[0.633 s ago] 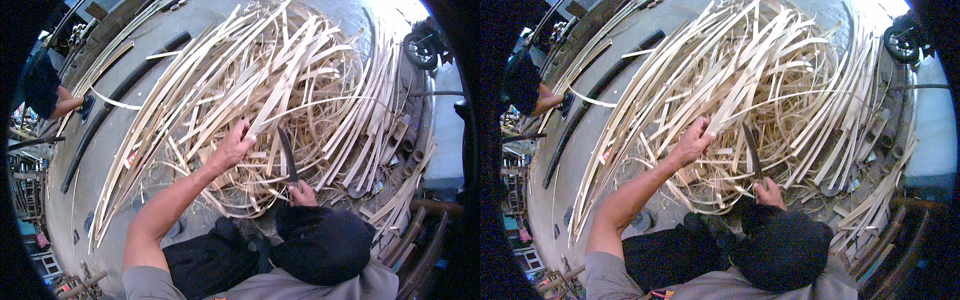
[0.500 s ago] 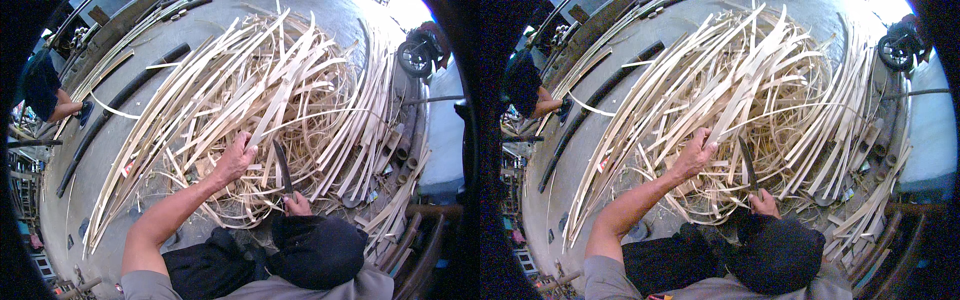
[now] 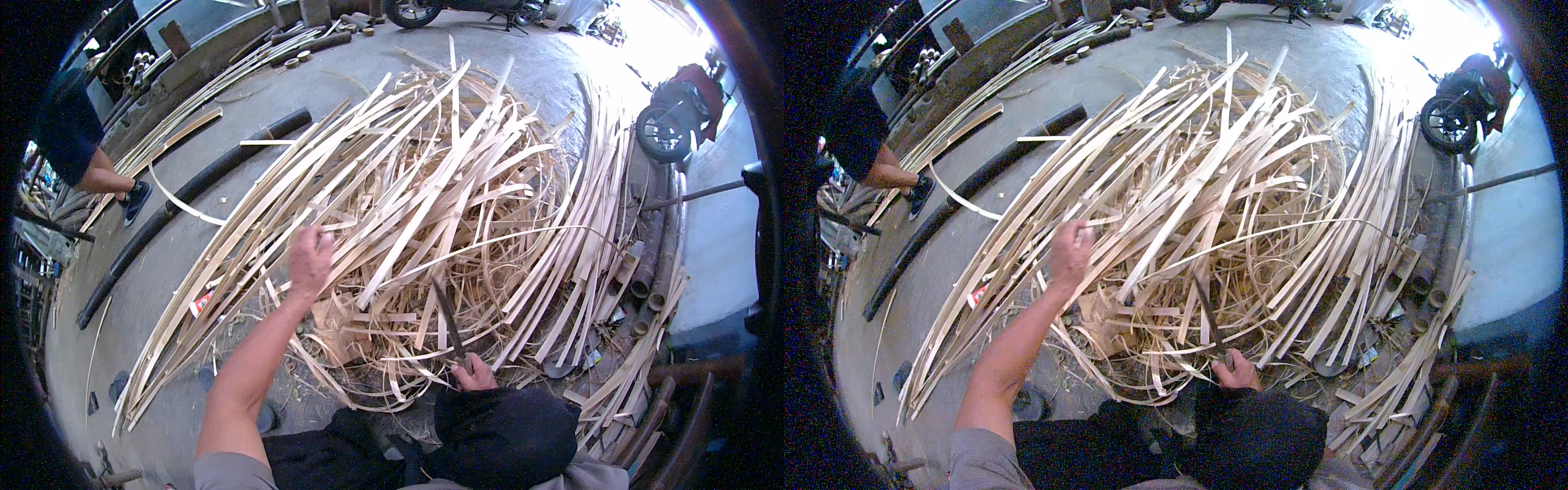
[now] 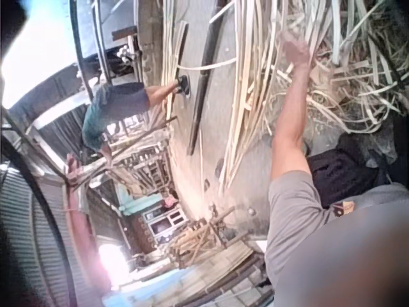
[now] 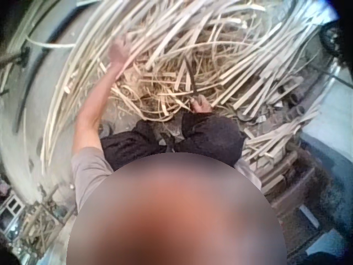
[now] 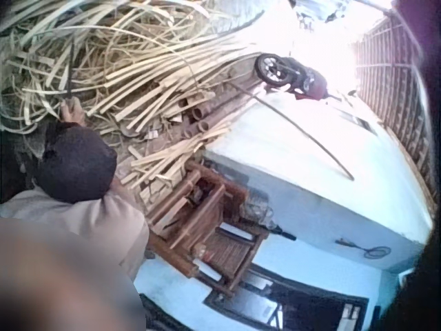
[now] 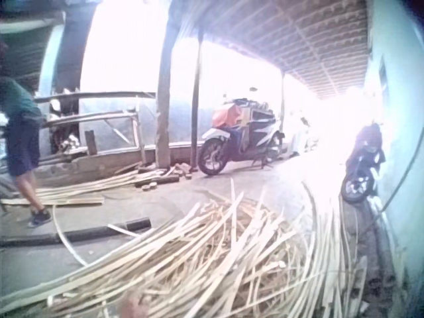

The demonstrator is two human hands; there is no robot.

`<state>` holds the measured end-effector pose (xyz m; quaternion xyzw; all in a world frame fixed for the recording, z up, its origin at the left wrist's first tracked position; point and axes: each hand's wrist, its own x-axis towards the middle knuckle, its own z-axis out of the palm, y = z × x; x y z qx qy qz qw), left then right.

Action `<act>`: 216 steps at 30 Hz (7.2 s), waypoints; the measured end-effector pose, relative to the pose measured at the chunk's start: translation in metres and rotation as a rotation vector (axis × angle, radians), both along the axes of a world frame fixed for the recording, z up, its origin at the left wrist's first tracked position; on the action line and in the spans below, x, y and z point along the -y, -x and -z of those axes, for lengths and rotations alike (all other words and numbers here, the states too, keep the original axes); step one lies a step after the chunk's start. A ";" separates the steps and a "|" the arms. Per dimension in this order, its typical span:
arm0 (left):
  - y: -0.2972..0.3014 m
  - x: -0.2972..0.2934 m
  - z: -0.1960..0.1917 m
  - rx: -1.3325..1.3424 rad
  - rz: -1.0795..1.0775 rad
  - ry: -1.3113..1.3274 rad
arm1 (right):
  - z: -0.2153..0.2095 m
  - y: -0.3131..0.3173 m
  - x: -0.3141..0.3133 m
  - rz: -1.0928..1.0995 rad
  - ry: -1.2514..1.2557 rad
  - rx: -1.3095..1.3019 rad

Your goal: The person sits on the floor and uses a knife to split long bamboo strips into thinner pieces. They hold the bamboo with one hand and guide the knife with the other, repeatedly peeling and separating the material into a growing pile.

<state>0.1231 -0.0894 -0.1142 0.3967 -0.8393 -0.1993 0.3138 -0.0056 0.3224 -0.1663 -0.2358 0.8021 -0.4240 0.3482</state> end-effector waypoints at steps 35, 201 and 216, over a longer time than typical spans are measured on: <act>0.107 -0.127 -0.174 -0.293 0.480 -0.845 | -0.059 -0.053 0.130 -1.130 0.434 0.395; -0.132 -0.024 0.017 0.214 0.138 -0.204 | -0.065 0.201 0.000 -0.109 0.039 -1.175; -0.240 -0.040 0.092 0.335 -0.026 -0.010 | -0.013 -0.014 0.112 -0.945 0.066 -0.537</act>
